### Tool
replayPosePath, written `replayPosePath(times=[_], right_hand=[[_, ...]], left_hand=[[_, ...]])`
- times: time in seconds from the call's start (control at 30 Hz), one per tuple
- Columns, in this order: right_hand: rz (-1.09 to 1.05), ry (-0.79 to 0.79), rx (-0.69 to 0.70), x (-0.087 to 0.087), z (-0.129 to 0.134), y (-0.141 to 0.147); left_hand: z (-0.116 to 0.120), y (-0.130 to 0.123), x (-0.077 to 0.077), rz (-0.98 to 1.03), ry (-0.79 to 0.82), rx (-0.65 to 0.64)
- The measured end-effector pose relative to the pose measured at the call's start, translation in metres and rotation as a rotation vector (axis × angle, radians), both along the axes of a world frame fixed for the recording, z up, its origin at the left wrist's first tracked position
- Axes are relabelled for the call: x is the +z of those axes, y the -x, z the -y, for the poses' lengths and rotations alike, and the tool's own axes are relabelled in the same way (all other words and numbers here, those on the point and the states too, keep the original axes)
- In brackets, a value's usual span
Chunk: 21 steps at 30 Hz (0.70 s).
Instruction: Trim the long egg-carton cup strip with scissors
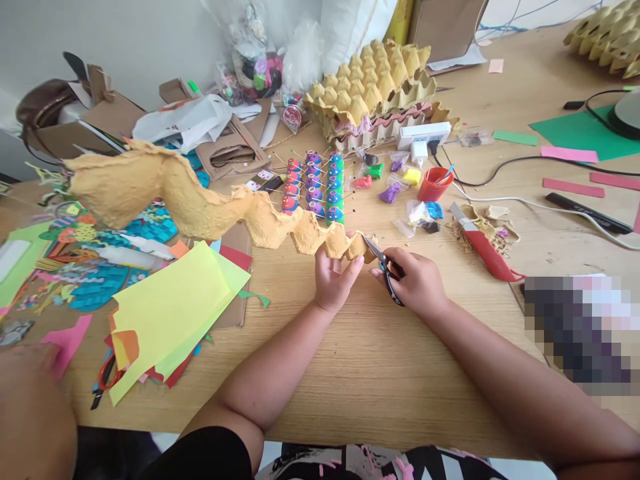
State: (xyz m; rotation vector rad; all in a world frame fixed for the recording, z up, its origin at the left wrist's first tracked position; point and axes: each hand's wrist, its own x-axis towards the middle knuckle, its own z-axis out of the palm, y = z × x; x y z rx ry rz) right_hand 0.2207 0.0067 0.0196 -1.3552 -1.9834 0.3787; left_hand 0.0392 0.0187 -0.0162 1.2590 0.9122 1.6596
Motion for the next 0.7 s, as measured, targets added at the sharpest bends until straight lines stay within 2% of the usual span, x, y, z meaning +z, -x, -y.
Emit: replayPosePath(times=[0.27, 0.7], right_hand=[[-0.049, 0.048, -0.043, -0.0028, 0.0006, 0.0010], [-0.041, 0.024, -0.058, -0.0039, -0.0012, 0.0010]], left_hand=[[0.0005, 0.0010, -0.0012, 0.003, 0.011, -0.017], [0.0008, -0.0003, 0.0015, 0.012, 0.061, -0.019]])
